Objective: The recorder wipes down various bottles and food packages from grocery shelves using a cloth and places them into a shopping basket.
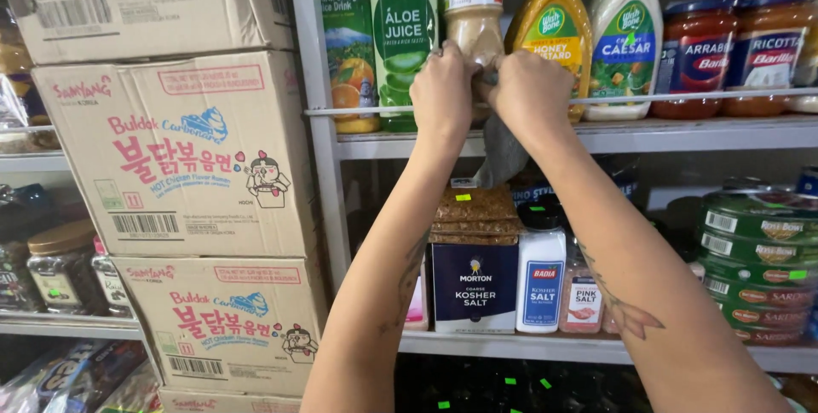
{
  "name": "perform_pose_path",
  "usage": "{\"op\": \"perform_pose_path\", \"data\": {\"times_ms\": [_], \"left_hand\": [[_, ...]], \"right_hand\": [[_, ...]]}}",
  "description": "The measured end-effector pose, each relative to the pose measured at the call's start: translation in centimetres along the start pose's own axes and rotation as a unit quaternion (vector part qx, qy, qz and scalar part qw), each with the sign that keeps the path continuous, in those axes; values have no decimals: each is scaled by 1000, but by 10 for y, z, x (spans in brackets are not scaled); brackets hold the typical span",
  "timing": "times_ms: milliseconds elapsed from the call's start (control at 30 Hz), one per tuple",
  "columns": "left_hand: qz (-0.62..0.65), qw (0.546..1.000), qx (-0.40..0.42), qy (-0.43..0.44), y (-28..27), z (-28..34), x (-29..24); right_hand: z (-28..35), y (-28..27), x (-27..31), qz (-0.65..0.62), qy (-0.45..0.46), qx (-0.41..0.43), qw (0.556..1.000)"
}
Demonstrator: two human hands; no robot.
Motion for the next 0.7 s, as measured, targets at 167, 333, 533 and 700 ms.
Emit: {"op": "perform_pose_path", "data": {"times_ms": [167,333,533,700], "left_hand": [[42,998,-35,8,2,4,6],[69,997,-38,-11,6,2,14],[38,997,-71,19,36,25,42],[90,991,102,11,85,161,39]], "right_hand": [[-2,13,-8,25,0,17,1000],[-6,25,-17,31,12,35,999],[5,53,-47,87,-31,-24,995],[119,89,-86,56,-15,79,995]]}}
Point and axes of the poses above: each hand's wrist, its own z-axis away from the middle knuckle, its own y-axis out of the palm, x = y × z, the point moved 1 cm from there along -z, towards the middle knuckle, and after that the axes turned 11 degrees about y, right-handed, at the moved point
